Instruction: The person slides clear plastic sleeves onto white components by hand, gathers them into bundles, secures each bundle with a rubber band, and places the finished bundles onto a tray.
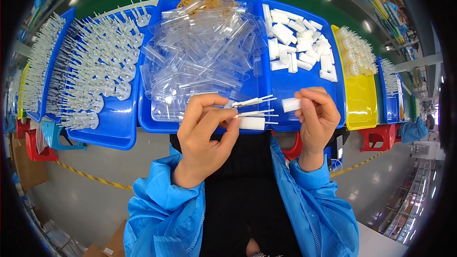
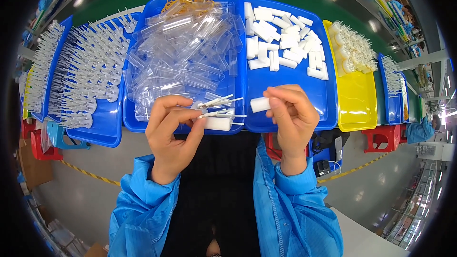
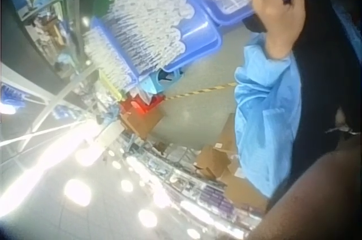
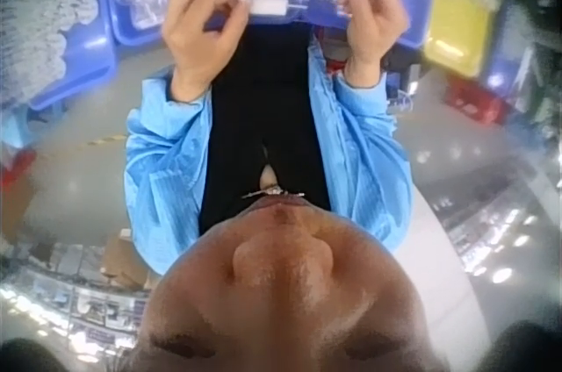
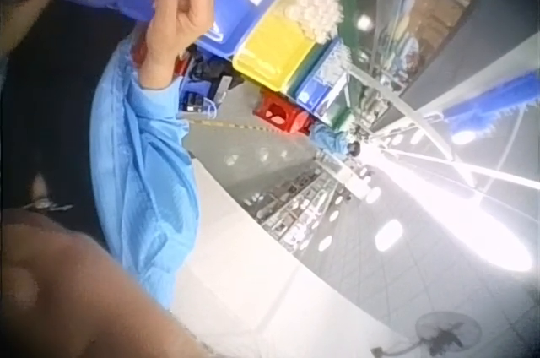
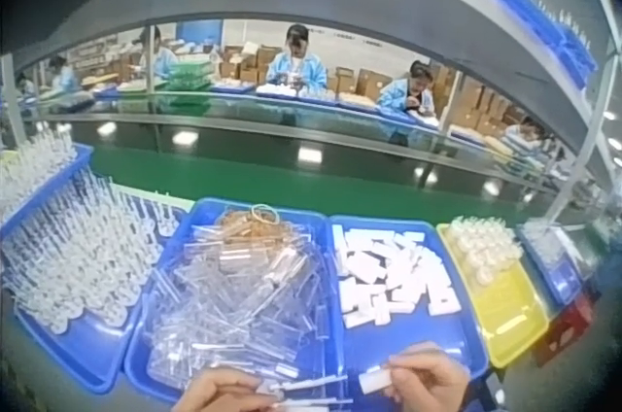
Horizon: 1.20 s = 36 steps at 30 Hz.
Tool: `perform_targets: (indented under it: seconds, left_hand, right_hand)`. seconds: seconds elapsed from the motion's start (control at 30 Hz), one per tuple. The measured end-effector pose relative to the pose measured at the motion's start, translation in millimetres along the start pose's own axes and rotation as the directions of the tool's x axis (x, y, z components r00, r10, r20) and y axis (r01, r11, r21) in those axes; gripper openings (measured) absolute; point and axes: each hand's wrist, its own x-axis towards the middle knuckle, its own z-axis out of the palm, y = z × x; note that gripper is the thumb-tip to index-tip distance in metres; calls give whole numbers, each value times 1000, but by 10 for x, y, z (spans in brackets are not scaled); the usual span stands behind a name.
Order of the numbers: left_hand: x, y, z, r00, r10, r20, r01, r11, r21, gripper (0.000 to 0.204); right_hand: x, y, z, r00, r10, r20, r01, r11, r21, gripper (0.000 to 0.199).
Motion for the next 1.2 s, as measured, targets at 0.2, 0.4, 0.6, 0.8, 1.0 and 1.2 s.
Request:
perform_targets:
  seconds: [0.2, 0.4, 0.6, 0.8, 1.0, 1.2]
  left_hand:
    - [-4, -20, -3, 1000, 27, 8, -27, 1000, 6, 15]
    - [3, -15, -11, 999, 45, 22, -45, 999, 13, 14]
    - [-7, -5, -7, 998, 55, 24, -55, 998, 24, 14]
    - [7, -18, -18, 999, 47, 1, -47, 998, 32, 14]
    - [3, -12, -15, 999, 31, -7, -31, 999, 24, 15]
    - [-21, -22, 58, 992, 123, -25, -123, 992, 2, 17]
  right_hand:
    - [19, 9, 81, 997, 80, -9, -80, 997, -8, 22]
    - [-39, 13, 65, 990, 141, -13, -142, 984, -108, 16]
    - [37, -41, 135, 993, 90, -71, -76, 981, 181, 19]
    - [37, -141, 194, 990, 140, 8, -136, 944, 301, 27]
    - [-6, -183, 201, 998, 68, -17, -59, 947, 317, 24]
    - [-95, -140, 407, 997, 77, 30, -81, 986, 146, 21]
